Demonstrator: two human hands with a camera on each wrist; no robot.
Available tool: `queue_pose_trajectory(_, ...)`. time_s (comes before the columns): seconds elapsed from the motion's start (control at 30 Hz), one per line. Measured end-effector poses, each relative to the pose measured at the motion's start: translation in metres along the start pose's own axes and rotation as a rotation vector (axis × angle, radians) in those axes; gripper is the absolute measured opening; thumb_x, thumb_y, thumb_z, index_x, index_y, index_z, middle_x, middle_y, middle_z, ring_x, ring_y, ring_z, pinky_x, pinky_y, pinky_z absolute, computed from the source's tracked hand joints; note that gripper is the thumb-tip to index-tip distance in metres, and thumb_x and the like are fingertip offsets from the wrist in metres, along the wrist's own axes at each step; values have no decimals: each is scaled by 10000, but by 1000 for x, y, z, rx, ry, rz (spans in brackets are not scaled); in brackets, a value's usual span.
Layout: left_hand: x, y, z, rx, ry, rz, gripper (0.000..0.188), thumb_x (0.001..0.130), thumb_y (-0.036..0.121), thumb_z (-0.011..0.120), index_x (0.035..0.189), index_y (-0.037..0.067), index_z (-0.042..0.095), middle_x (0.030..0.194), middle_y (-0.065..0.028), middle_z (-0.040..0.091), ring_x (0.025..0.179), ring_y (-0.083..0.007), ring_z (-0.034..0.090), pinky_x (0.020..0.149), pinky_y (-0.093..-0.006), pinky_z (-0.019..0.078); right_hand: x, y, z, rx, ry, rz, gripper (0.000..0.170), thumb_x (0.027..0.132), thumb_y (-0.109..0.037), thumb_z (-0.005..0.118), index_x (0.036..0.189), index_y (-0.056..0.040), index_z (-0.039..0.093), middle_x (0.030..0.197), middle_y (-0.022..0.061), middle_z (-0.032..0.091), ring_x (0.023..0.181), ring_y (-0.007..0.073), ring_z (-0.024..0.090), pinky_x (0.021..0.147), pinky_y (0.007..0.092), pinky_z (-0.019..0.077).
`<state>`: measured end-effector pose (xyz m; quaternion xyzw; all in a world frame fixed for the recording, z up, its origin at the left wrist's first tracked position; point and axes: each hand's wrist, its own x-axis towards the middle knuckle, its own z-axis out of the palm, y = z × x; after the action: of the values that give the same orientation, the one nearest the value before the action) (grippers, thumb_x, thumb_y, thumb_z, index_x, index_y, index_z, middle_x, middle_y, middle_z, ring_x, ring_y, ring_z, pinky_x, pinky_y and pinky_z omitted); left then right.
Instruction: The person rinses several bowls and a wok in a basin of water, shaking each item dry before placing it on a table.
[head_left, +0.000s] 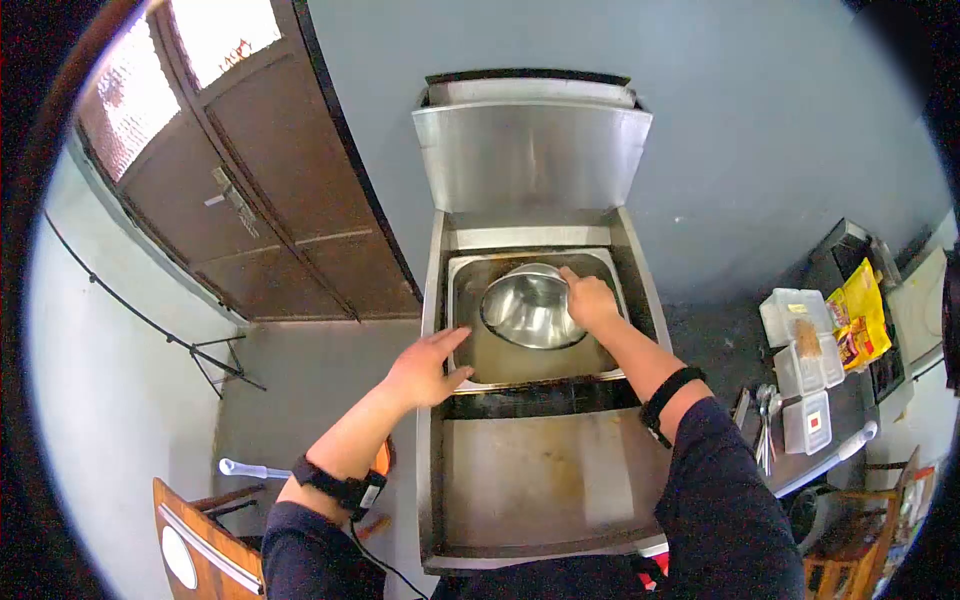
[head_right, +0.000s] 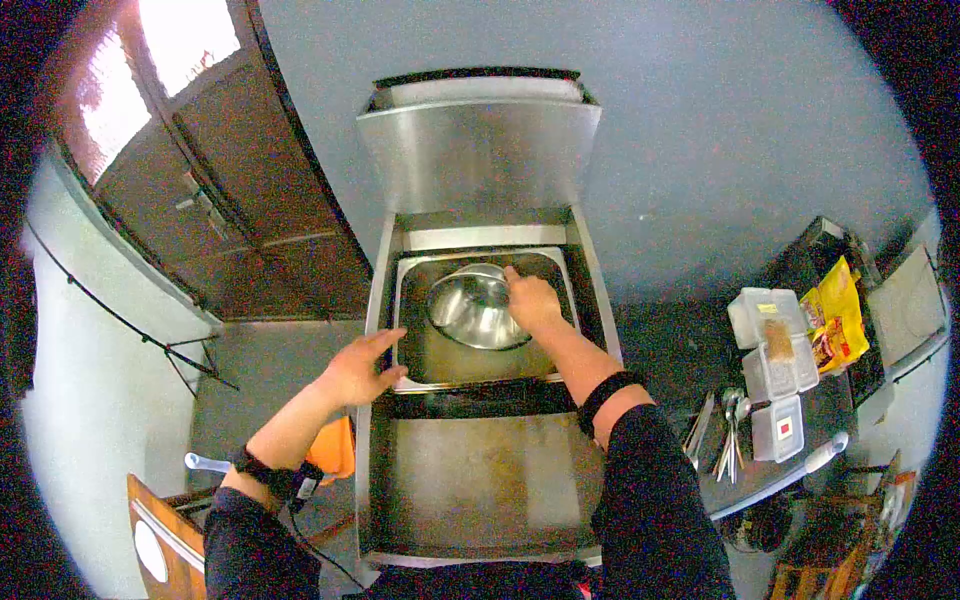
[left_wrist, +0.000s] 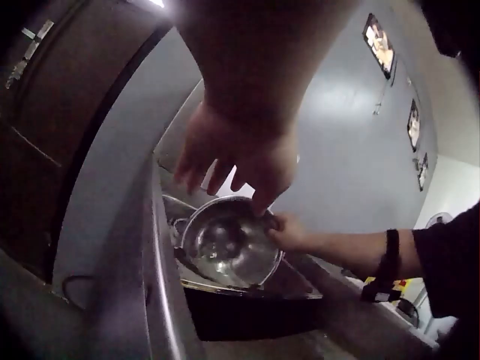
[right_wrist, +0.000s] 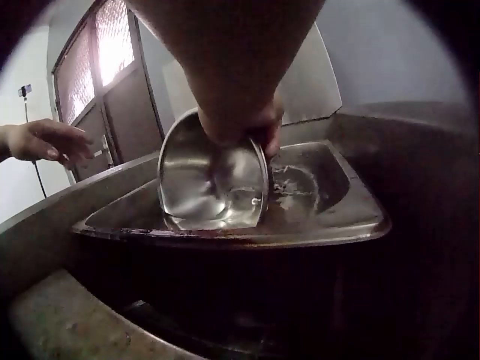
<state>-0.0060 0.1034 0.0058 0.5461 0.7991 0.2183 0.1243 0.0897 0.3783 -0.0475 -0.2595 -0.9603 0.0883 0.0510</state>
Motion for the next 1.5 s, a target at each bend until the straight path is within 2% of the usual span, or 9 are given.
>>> queue_pose_trajectory(0.17,29,-30,31,308,-101,278,471,759,362,541,1136,92,457,1150,-134,469,1095,-308,401,917,-395,326,2,3,21,83,-12,4,424,679,-95,496,1103,-106,495,787,206,586,739,345,582,668,435,475)
queue_pose_trajectory(0.2,31,-33,36,344,-215,237,500,801,439,443,1176,109,431,1201,-95,437,1154,-278,344,980,-433,232,3,4,26,82,-16,17,420,678,-95,500,1097,-105,500,796,204,586,747,343,582,674,434,474)
queue_pose_trajectory(0.4,36,-36,45,457,-358,126,539,809,497,378,1191,118,421,1231,-95,409,1191,-269,298,1007,-447,160,11,16,51,124,-159,107,388,681,-117,519,1068,-104,520,840,186,589,756,347,584,662,417,489)
queue_pose_trajectory(0.63,37,-29,38,472,-392,116,564,809,514,360,1225,133,381,1267,-92,363,1205,-263,276,1016,-442,134,18,19,61,449,-477,409,328,706,-30,480,1031,9,507,806,165,603,622,290,617,422,401,511)
queue_pose_trajectory(0.83,34,-30,41,460,-336,119,578,799,520,376,1231,136,371,1271,-98,354,1207,-259,274,1016,-435,135,18,20,60,532,-611,605,232,700,-37,520,916,37,563,686,180,602,610,264,622,463,383,513)
queue_pose_trajectory(0.9,34,-31,42,463,-313,132,591,791,524,388,1234,132,365,1269,-107,354,1203,-260,280,1014,-434,143,19,24,64,327,-644,415,244,708,-56,516,929,36,560,689,175,604,616,275,620,508,388,514)
queue_pose_trajectory(1.03,33,-27,40,453,-291,142,610,777,526,412,1228,118,369,1257,-120,363,1179,-267,312,1006,-433,167,13,28,87,-15,-238,311,270,713,-110,522,937,33,567,763,183,610,692,306,613,608,369,504)
queue_pose_trajectory(1.33,33,-33,44,382,-229,145,634,745,519,474,1228,126,360,1249,-152,366,1142,-334,350,987,-457,210,16,9,45,-124,-600,94,259,693,-145,505,865,19,609,915,211,583,815,266,596,703,343,474)
queue_pose_trajectory(1.5,32,-29,42,381,-224,100,636,748,510,471,1224,99,369,1239,-143,371,1149,-291,348,990,-403,225,23,26,65,3,-382,169,272,694,-171,496,864,14,601,894,203,584,823,296,584,713,352,469)
